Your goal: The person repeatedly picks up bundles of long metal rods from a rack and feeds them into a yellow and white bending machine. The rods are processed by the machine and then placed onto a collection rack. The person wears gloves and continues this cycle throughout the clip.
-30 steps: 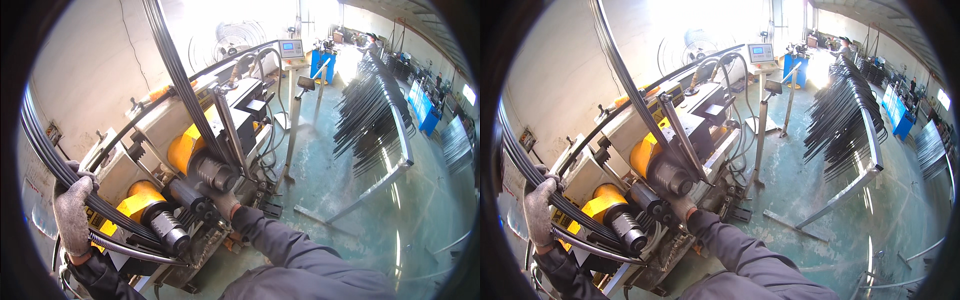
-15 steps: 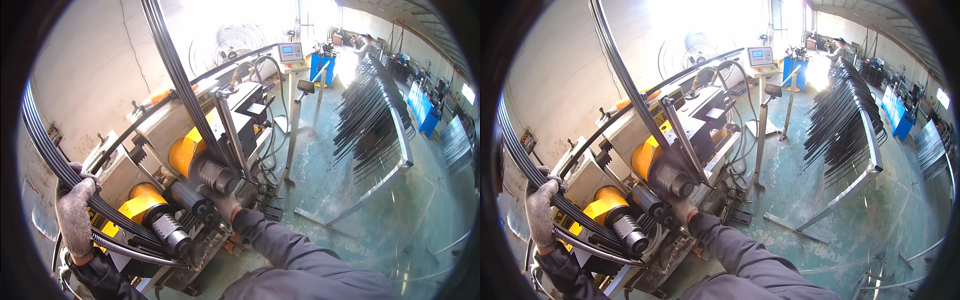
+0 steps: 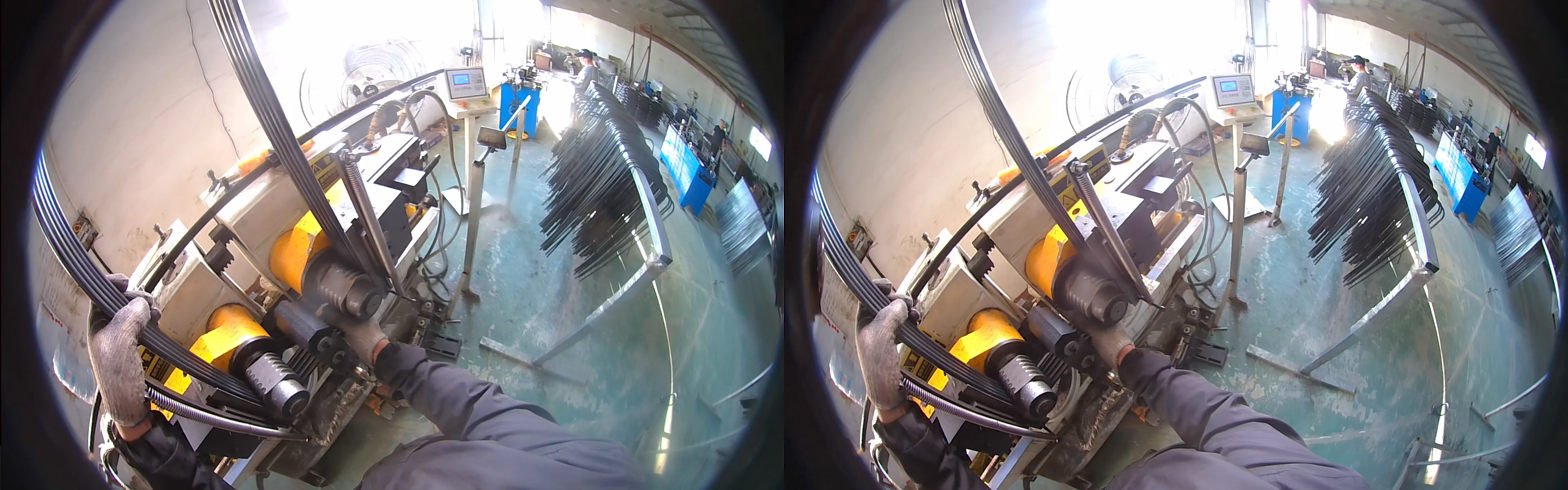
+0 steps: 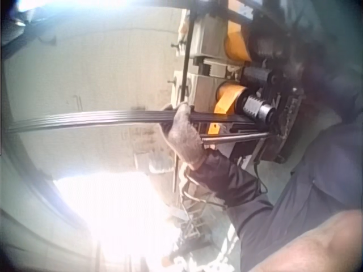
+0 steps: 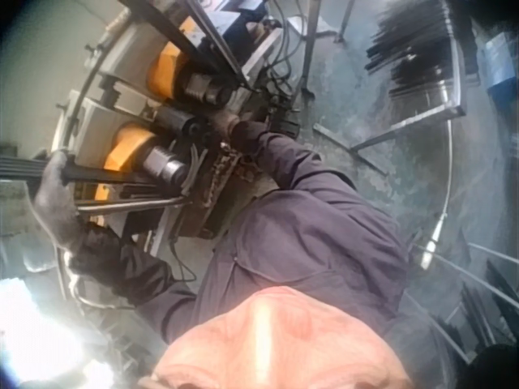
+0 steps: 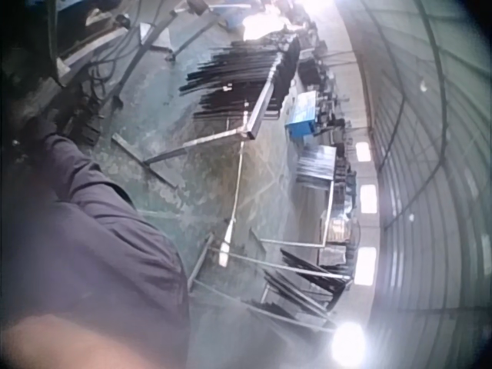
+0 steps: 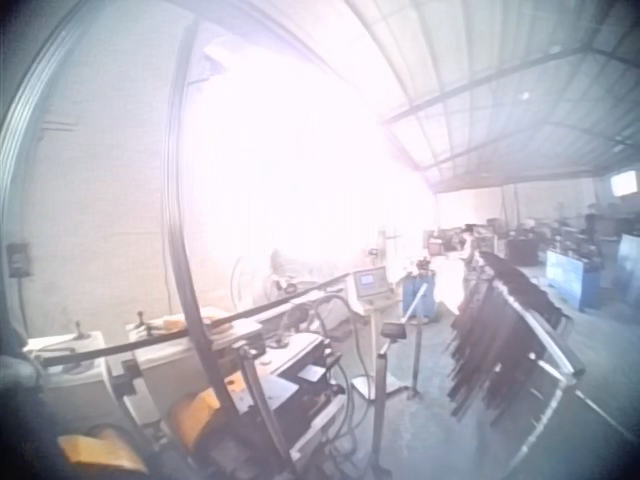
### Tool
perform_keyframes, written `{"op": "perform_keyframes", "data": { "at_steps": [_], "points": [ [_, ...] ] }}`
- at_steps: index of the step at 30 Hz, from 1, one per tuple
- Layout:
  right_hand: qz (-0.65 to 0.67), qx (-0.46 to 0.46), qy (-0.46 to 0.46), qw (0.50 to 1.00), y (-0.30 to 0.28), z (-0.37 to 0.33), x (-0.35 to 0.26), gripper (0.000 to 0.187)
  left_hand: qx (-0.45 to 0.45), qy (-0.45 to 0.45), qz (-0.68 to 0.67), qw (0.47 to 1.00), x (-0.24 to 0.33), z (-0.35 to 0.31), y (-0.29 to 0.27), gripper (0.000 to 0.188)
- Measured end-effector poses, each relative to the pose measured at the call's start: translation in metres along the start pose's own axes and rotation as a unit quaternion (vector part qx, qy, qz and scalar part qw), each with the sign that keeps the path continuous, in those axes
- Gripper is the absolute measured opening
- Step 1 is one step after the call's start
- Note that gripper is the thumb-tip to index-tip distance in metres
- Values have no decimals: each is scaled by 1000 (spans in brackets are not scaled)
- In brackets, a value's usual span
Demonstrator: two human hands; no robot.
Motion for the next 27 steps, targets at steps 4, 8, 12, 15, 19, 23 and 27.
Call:
{"op": "perform_keyframes", "data": {
  "at_steps": [4,8,12,15,19,23,27],
  "points": [
    [-14,2,-9,1000,-3,2,2,38,6,-4,5,1000,1,0,0,40],
    [-234,-11,-125,964,-3,5,-12,37,-1,9,38,999,5,-1,1,35],
    [-123,-1,-44,991,-10,16,18,34,-9,16,32,999,8,0,-1,36],
    [-79,29,-75,994,-15,18,20,29,48,-18,93,994,10,-3,-20,40],
    [-69,4,-73,995,-16,12,25,28,82,-2,178,981,25,-5,-35,44],
    [-66,11,-52,996,-22,5,29,24,55,-23,160,985,24,-2,-36,43],
    [-78,5,-85,993,-19,5,22,22,14,-30,150,988,27,-7,-32,43]
  ]
}}
Point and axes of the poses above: each hand's wrist, its own z-axis towards the middle knuckle, its own y-axis out of the palm, x = y × z, the point moved 9 cm from there along z, towards the middle knuckle, and after that the axes turned 9 degrees about -x, right-handed, at the moved point
